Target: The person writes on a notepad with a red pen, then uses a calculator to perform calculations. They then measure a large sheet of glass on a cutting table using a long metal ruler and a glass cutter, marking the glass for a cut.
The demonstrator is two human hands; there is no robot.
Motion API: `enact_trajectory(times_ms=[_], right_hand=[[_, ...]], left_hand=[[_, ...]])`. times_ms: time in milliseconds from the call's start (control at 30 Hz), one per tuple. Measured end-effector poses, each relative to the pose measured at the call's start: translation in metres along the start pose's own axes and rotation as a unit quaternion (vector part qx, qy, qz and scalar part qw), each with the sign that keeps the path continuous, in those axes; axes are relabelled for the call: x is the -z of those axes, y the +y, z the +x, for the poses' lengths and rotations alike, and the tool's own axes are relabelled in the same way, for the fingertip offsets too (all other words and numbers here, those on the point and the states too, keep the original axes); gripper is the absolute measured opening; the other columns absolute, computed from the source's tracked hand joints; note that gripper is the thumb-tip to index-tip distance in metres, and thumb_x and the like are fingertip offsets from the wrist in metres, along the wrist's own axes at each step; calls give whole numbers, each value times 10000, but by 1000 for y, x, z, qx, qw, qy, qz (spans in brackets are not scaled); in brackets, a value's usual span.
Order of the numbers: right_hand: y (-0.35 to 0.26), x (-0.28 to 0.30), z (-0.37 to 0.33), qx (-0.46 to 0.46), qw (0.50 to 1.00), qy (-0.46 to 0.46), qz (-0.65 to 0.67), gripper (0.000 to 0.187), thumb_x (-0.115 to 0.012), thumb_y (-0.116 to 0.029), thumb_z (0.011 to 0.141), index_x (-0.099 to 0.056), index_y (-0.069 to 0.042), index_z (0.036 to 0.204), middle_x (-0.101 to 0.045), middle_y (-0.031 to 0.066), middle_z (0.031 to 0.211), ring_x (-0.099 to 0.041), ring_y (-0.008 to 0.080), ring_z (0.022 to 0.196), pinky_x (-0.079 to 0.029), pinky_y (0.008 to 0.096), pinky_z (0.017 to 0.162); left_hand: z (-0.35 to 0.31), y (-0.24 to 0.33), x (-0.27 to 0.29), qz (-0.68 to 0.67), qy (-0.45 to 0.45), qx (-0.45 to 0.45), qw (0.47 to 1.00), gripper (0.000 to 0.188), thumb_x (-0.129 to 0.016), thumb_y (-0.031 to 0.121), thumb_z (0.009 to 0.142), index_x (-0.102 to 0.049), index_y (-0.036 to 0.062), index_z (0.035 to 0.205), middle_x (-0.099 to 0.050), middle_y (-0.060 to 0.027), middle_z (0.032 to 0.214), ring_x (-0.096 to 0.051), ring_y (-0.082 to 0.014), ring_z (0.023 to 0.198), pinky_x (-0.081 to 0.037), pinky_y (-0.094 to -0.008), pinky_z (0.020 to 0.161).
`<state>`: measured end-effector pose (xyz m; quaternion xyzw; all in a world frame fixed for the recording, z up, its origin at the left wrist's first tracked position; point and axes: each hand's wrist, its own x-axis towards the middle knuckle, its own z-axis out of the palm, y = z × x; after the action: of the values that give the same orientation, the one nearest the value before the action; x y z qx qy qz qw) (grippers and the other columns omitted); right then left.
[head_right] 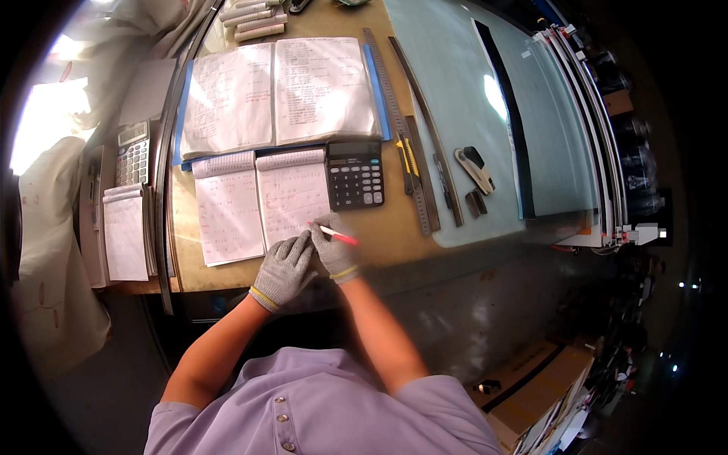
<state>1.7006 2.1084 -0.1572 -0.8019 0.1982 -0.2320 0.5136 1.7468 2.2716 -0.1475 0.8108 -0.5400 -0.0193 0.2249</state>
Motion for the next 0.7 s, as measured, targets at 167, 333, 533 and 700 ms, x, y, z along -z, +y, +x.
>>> enact_trajectory(times_ms=[167, 333, 533, 700], right_hand=[[5, -5, -3, -12, 1000, 10, -3, 127, -753, -108, 922, -668, -25, 965, -688, 82, 786, -649, 167, 671, -545, 324, 629], [10, -8, -3, 32, 999, 11, -11, 116, -749, -109, 919, -669, -29, 944, -690, 99, 783, -663, 202, 661, -549, 343, 626], [12, -10, -3, 15, 1000, 9, -21, 92, -740, -98, 908, -679, -29, 902, -687, 124, 801, -673, 256, 686, -546, 358, 634], [16, -10, -3, 27, 1000, 13, -2, 91, -739, -86, 896, -678, -19, 896, -689, 144, 827, -683, 287, 730, -550, 375, 653]], left_hand=[[3, 1, 0, -1, 10, 9, 1000, 641, -754, 349, 820, -584, -26, 1311, -530, -217, 1458, -562, -368, 1203, -463, -498, 1008], [6, 1, -3, -2, 23, 9, 1000, 640, -757, 340, 818, -580, -31, 1308, -572, -212, 1396, -582, -368, 1165, -476, -497, 977], [7, 2, -2, 12, 21, 7, 1000, 610, -723, 320, 830, -573, -43, 1297, -521, -237, 1456, -565, -348, 1184, -477, -474, 990], [9, 3, -2, -7, 32, 15, 999, 625, -768, 334, 814, -583, -10, 1302, -571, -224, 1398, -589, -367, 1148, -476, -493, 963]])
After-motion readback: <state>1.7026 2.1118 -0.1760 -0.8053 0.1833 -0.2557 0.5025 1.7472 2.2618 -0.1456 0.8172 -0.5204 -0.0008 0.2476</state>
